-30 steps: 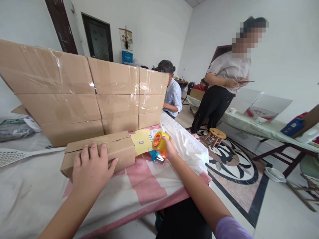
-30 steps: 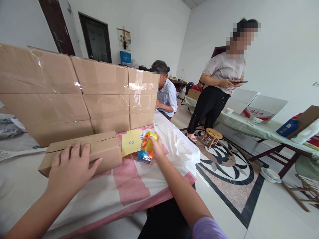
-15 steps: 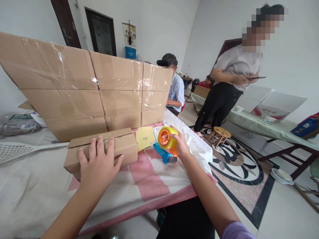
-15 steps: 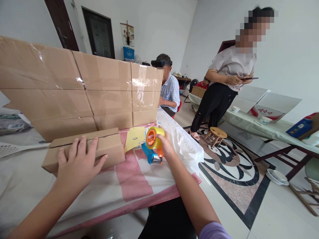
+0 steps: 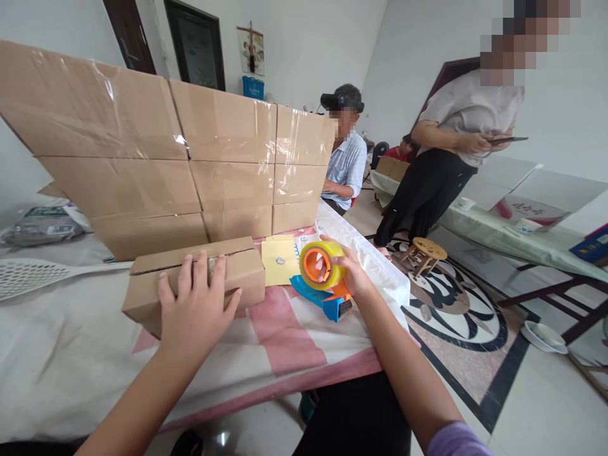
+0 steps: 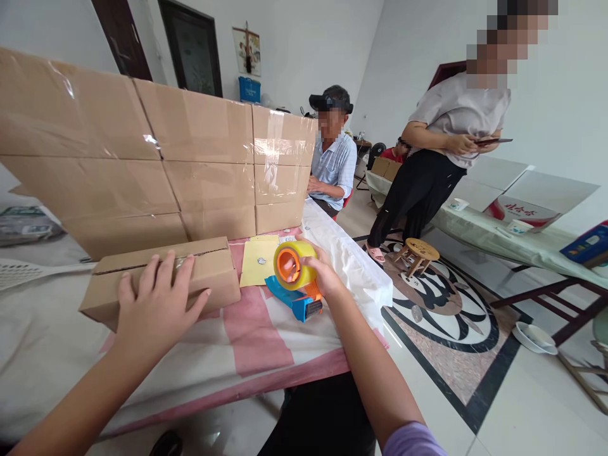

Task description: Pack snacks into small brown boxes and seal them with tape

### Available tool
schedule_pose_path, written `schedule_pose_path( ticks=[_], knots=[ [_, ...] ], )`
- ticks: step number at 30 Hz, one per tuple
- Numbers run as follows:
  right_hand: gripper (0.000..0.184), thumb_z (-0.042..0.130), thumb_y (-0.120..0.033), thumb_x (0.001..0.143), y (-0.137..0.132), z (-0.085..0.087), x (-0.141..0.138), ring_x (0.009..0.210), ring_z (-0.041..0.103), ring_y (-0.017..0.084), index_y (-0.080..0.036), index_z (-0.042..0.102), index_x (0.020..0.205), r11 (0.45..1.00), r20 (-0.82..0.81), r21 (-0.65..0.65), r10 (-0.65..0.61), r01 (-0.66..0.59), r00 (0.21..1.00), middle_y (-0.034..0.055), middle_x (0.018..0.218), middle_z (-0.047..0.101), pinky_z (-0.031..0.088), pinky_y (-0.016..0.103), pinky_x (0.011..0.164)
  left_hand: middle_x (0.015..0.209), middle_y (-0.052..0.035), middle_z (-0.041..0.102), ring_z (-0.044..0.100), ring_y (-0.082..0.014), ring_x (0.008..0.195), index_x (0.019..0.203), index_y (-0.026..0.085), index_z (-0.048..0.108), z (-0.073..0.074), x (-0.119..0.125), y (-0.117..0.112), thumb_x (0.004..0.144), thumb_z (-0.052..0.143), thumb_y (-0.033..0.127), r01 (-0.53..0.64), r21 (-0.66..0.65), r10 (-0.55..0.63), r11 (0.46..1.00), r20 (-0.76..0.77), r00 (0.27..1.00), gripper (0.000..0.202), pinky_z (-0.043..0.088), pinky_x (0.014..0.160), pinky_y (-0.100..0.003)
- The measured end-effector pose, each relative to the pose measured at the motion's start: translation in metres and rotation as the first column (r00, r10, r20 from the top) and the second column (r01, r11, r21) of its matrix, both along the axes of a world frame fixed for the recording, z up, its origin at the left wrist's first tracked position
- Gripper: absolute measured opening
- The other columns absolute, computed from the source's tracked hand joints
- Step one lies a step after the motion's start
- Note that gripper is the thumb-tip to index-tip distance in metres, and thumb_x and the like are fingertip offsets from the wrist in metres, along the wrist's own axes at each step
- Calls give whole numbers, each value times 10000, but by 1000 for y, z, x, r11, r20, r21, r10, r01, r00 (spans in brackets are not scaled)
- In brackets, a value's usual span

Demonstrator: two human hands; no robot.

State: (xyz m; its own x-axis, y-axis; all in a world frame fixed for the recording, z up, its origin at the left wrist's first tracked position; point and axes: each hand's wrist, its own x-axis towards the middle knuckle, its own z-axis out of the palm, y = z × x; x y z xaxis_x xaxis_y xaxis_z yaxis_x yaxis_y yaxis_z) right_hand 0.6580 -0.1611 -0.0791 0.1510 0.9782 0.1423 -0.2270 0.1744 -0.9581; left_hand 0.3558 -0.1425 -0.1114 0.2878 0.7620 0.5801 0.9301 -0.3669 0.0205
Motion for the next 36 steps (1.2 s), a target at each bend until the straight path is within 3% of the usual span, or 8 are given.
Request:
schedule_pose_path(
  ticks=[5, 9, 12, 16, 20, 28, 33, 36],
  knots=[
    [663, 674, -303, 645, -3, -2, -15, 1009, 672, 321, -181, 610, 1293, 999, 15, -33, 30, -29, 999, 64, 1032, 732, 554, 407, 838, 1553, -211, 413, 355, -367, 1456, 1488, 119, 404, 4, 11, -6, 978, 473, 417, 203, 76, -209, 976, 92, 973, 595, 93, 1224, -611],
    [708, 710, -272, 653, -12, -8, -35, 1043, 671, 294, -193, 575, 1344, 990, -51, -7, 137, -138, 989, 55, 1094, 721, 547, 386, 893, 1529, -172, 463, 461, -331, 1397, 1553, 176, 261, 3, 31, -24, 900, 589, 582, 416, 44, -416, 908, 191, 889, 835, 363, 1163, -492],
    [790, 762, -289, 649, -23, -12, -56, 935, 700, 266, -193, 520, 1395, 971, -67, -7, 239, -240, 969, 35, 969, 729, 568, 364, 820, 1584, -169, 376, 462, -351, 1396, 1589, 226, 134, -4, 44, -37, 838, 658, 591, 448, -75, -415, 891, 269, 869, 985, 493, 1053, -470],
    [935, 771, -331, 722, -34, -18, -75, 628, 673, 193, -212, 313, 1528, 906, -119, 17, 422, -423, 899, -28, 736, 700, 556, 315, 650, 1584, -190, 335, 460, -388, 1386, 1592, 253, 127, -15, 51, -43, 845, 657, 505, 458, -75, -414, 886, 320, 852, 951, 536, 1004, -502],
    [1036, 785, -328, 750, -35, -21, -75, 611, 667, 184, -228, 169, 1576, 866, -114, 39, 499, -498, 859, -25, 733, 711, 541, 299, 629, 1552, -176, 351, 491, -371, 1360, 1597, 287, 102, -20, 50, -40, 862, 650, 464, 485, -96, -422, 869, 367, 829, 934, 566, 975, -471],
    [1078, 823, -411, 713, -40, -24, -76, 665, 682, 206, -262, 181, 1566, 860, -135, 43, 509, -508, 850, -29, 753, 696, 534, 328, 683, 1549, -190, 326, 494, -365, 1355, 1597, 280, 97, -28, 45, -37, 892, 628, 500, 558, -95, -491, 825, 370, 789, 909, 576, 963, -414],
    [1026, 760, -410, 735, -40, -26, -78, 690, 692, 234, -268, 180, 1569, 856, -195, 21, 510, -516, 838, -26, 764, 693, 534, 365, 718, 1505, -164, 371, 516, -359, 1329, 1561, 301, 155, -31, 45, -29, 799, 735, 446, 562, -154, -450, 813, 447, 773, 968, 592, 937, -425],
    [947, 719, -458, 753, -38, -25, -79, 756, 699, 258, -240, 258, 1551, 889, -226, 4, 447, -458, 865, -1, 783, 700, 532, 372, 740, 1466, -152, 408, 528, -353, 1311, 1526, 288, 219, -30, 46, -26, 743, 764, 404, 572, -152, -438, 806, 498, 748, 961, 585, 953, -443]
  ],
)
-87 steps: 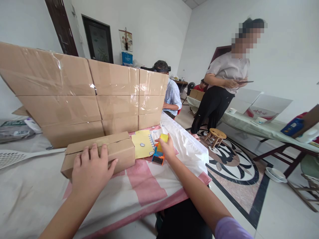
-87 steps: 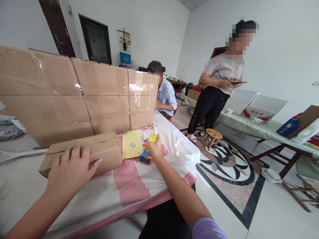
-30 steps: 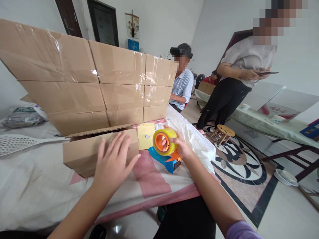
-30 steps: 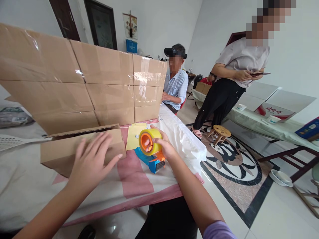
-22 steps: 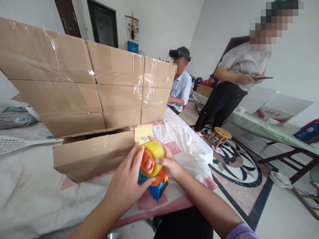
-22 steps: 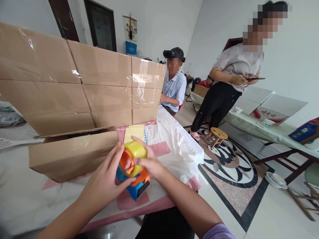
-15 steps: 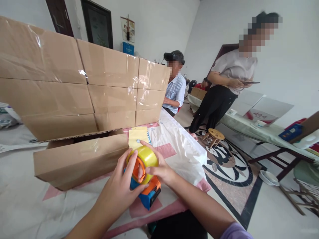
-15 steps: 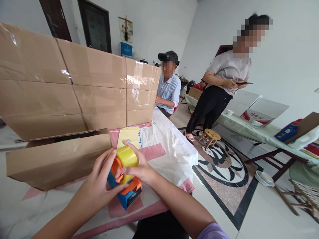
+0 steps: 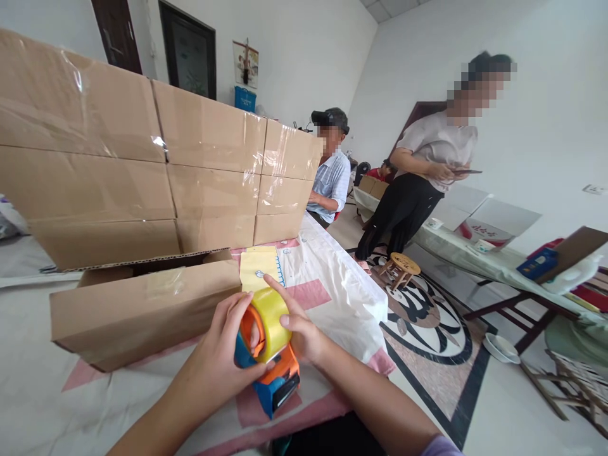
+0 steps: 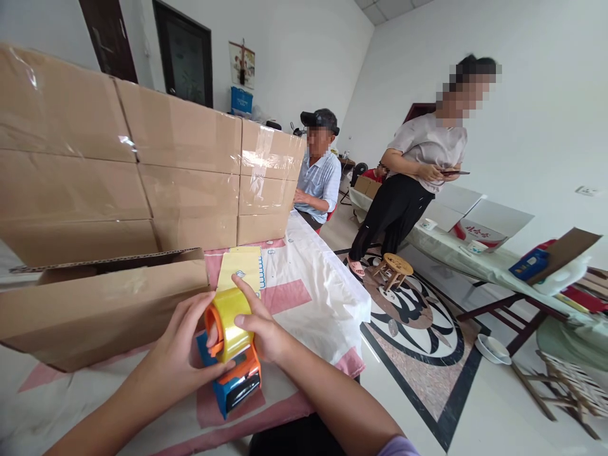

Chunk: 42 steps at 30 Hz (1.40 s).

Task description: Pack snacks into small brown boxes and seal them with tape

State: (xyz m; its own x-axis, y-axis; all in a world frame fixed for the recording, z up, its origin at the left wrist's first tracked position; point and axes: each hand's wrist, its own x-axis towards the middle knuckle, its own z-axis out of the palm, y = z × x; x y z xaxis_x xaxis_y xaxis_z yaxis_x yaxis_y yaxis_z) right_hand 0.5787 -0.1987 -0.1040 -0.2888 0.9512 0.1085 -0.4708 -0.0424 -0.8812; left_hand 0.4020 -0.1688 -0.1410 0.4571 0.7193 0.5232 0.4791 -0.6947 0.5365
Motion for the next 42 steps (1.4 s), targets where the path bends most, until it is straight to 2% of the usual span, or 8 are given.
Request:
schedule_pose_path(
  ticks=[4, 8, 11, 15, 17, 24, 31, 42],
  knots=[
    [790, 711, -527, 769, 3, 6, -1, 981, 688, 272, -244, 423, 1448, 983, 14, 20, -183, 183, 983, 53, 1025, 713, 516, 384, 901, 1451, -147, 418, 528, -335, 1309, 1499, 274, 263, 9, 2, -2, 735, 749, 399, -44, 8, 44, 999, 47, 998, 914, 578, 970, -435],
    [689, 719, -552, 770, 6, 8, -1, 1084, 657, 274, -253, 494, 1348, 974, 9, -1, -228, 228, 974, 62, 1149, 686, 489, 373, 967, 1448, -133, 428, 556, -324, 1281, 1490, 275, 287, 15, 1, -5, 740, 735, 404, -51, 51, 51, 997, 5, 999, 884, 595, 936, -414],
    [581, 711, -509, 800, 10, 1, -2, 1022, 666, 241, -262, 534, 1296, 963, -5, 0, -269, 269, 963, 42, 1115, 692, 499, 333, 918, 1424, -126, 449, 579, -317, 1250, 1474, 269, 304, 16, 0, -5, 733, 721, 374, -79, 62, 78, 995, 21, 997, 857, 599, 927, -405],
    [309, 708, -472, 817, 18, -9, -2, 871, 662, 205, -195, 665, 945, 946, 39, -15, -323, 323, 946, 26, 887, 702, 504, 293, 839, 1418, -125, 447, 572, -317, 1256, 1482, 274, 290, 18, -2, -3, 734, 726, 415, -106, 48, 105, 993, 24, 994, 877, 597, 930, -407],
    [369, 670, -531, 852, 19, -11, -2, 891, 669, 223, -164, 689, 886, 959, 70, -8, -283, 284, 957, 52, 863, 712, 507, 319, 872, 1424, -123, 436, 572, -311, 1255, 1490, 286, 278, 19, -3, -2, 754, 717, 454, -102, 36, 102, 994, 15, 995, 874, 595, 932, -410],
    [724, 429, -773, 911, 5, -6, -9, 903, 704, 264, -145, 643, 1204, 990, 151, 131, -79, 59, 985, 114, 907, 731, 556, 383, 819, 1418, -118, 429, 521, -321, 1306, 1482, 290, 274, 17, -1, -7, 746, 724, 398, -63, -28, 66, 998, 103, 992, 870, 566, 984, -430],
    [787, 414, -825, 877, -4, 0, -15, 787, 712, 267, -148, 570, 1246, 982, 151, 188, -38, 9, 988, 102, 807, 711, 577, 397, 733, 1417, -125, 418, 497, -335, 1311, 1484, 288, 263, 7, 1, -8, 726, 746, 395, 17, -88, 0, 996, 190, 982, 906, 540, 1019, -466],
    [742, 429, -783, 900, 2, -16, -11, 779, 705, 257, -139, 528, 1254, 993, 148, 116, -37, 20, 988, 100, 791, 706, 577, 386, 715, 1439, -120, 400, 466, -335, 1348, 1491, 310, 242, 5, 2, -6, 722, 720, 333, 23, -116, -1, 993, 189, 982, 907, 507, 1058, -499]
  ],
)
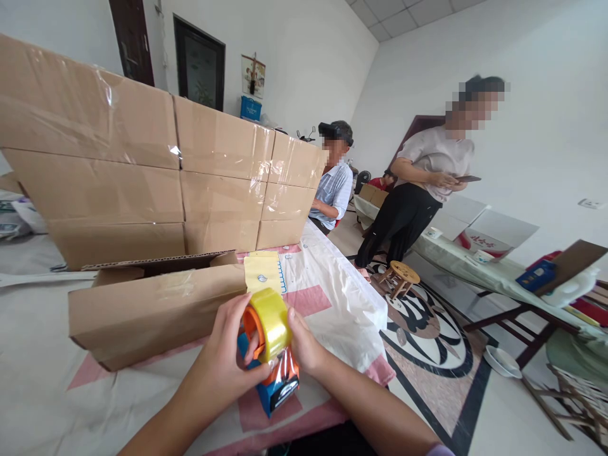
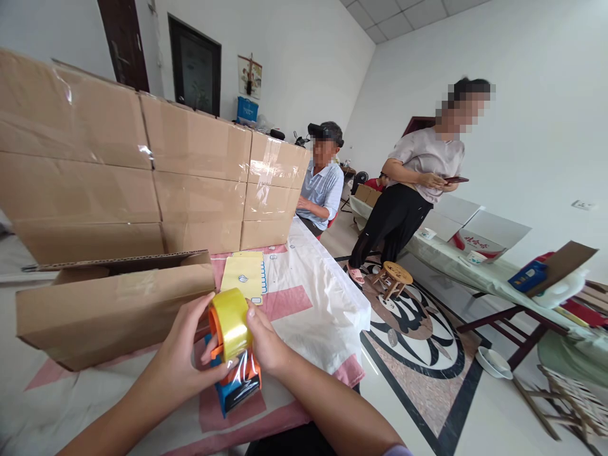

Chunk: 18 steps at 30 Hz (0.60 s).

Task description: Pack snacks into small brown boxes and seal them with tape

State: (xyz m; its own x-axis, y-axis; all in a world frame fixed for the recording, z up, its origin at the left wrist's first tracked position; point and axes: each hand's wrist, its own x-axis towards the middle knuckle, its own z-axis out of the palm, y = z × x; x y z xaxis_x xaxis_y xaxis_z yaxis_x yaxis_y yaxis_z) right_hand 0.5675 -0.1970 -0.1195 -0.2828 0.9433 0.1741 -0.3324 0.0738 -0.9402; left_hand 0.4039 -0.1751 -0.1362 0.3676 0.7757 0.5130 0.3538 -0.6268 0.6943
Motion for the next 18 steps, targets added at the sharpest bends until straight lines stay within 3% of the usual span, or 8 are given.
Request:
schedule_pose_path(
  ticks=[5, 10, 18],
  knots=[
    [818, 395, -847, 857, -1, 8, -2, 761, 705, 272, -156, 500, 1281, 1000, 18, -6, 27, -26, 999, 92, 769, 706, 580, 404, 703, 1437, -114, 419, 482, -332, 1342, 1502, 311, 250, -1, 1, 0, 717, 743, 357, 12, -33, -10, 999, 33, 999, 928, 506, 1066, -499],
    [785, 403, -811, 885, -1, 7, -2, 751, 712, 274, -149, 487, 1298, 1000, -4, 3, 27, -27, 1000, 101, 781, 714, 579, 404, 711, 1458, -103, 423, 553, -311, 1282, 1515, 326, 259, -4, 0, 2, 712, 789, 418, 51, -137, -40, 989, 78, 996, 967, 551, 1025, -455],
    [803, 455, -819, 861, -3, 5, 0, 800, 713, 275, -137, 495, 1283, 1000, 1, 9, -18, 18, 1000, 98, 783, 708, 573, 427, 776, 1478, -104, 428, 557, -326, 1284, 1517, 314, 272, -5, 2, 2, 673, 809, 393, 47, -186, -25, 981, 121, 992, 1004, 522, 1061, -494]
  ],
)
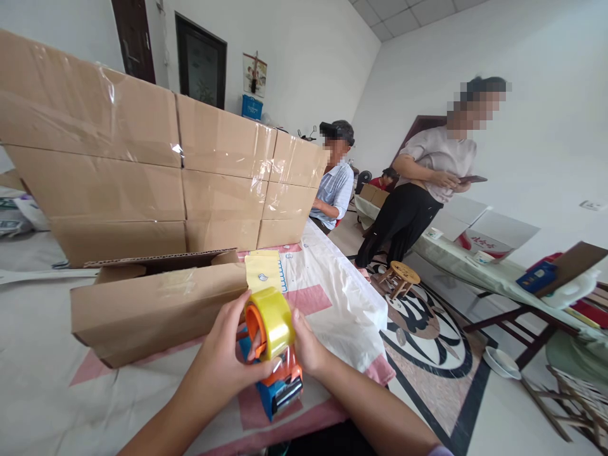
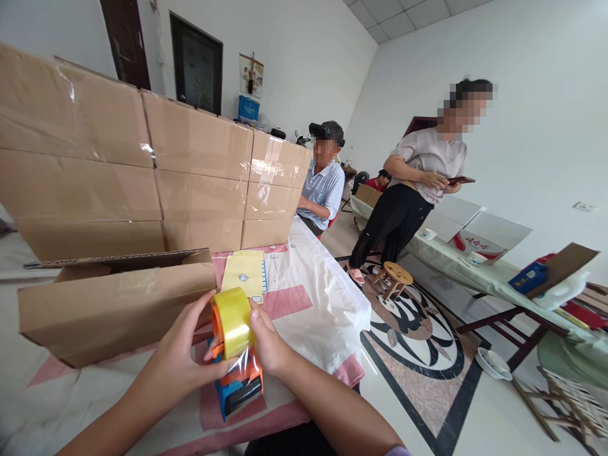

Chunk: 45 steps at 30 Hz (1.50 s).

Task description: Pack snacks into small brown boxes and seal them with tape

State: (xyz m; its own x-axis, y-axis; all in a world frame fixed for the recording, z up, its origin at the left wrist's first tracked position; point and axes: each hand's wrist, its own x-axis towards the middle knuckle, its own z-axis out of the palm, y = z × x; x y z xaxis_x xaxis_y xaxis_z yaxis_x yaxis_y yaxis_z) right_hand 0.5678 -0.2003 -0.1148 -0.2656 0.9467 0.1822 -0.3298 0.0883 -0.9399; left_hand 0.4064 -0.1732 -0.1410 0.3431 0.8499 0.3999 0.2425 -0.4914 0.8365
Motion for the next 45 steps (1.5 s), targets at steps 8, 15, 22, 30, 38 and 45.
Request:
schedule_pose_path(
  ticks=[8, 15, 22, 30, 38, 45],
  knots=[
    [876, 410, -880, 822, 0, 6, -2, 749, 711, 283, -161, 491, 1316, 999, -9, -49, 5, -6, 1000, 101, 808, 714, 578, 441, 729, 1494, -131, 423, 528, -333, 1318, 1533, 282, 258, 2, 2, -4, 717, 782, 442, -16, -20, 16, 1000, -7, 1000, 983, 528, 1049, -496],
    [902, 405, -899, 804, 4, 1, -3, 776, 707, 283, -148, 537, 1284, 993, -1, -104, -49, 49, 999, 102, 779, 703, 578, 431, 732, 1538, -138, 374, 498, -332, 1352, 1544, 294, 225, -3, 2, 0, 732, 780, 423, 31, -55, -31, 998, -3, 1000, 992, 513, 1071, -494],
    [822, 361, -854, 867, 6, -5, 1, 737, 699, 254, -140, 570, 1216, 996, -87, -82, 25, -32, 996, 103, 779, 709, 575, 385, 686, 1557, -147, 319, 446, -324, 1393, 1565, 320, 142, -4, -2, 4, 732, 782, 339, 107, -6, -107, 994, -62, 992, 1051, 492, 1096, -500],
    [852, 390, -902, 809, 6, -6, 5, 741, 690, 249, -156, 586, 1171, 995, -58, -98, -13, 7, 998, 90, 748, 699, 570, 385, 692, 1532, -129, 353, 484, -306, 1357, 1555, 311, 172, -3, 0, 2, 739, 771, 402, 59, 16, -57, 998, -72, 996, 1016, 529, 1062, -457],
    [889, 380, -917, 794, 7, -8, 6, 728, 690, 255, -152, 573, 1205, 988, -63, -150, -29, 19, 998, 84, 720, 696, 562, 411, 719, 1528, -123, 384, 496, -310, 1349, 1560, 297, 190, 1, -2, -1, 719, 780, 434, 21, 0, -21, 1000, -85, 996, 1037, 512, 1077, -467],
    [864, 355, -888, 837, 8, -5, 5, 733, 693, 247, -150, 589, 1221, 988, -53, -134, -84, 76, 995, 95, 783, 714, 562, 385, 702, 1535, -124, 388, 488, -318, 1360, 1571, 312, 189, 4, 0, -1, 712, 800, 418, 24, -61, -28, 998, -58, 998, 1059, 518, 1064, -469]
  ],
)
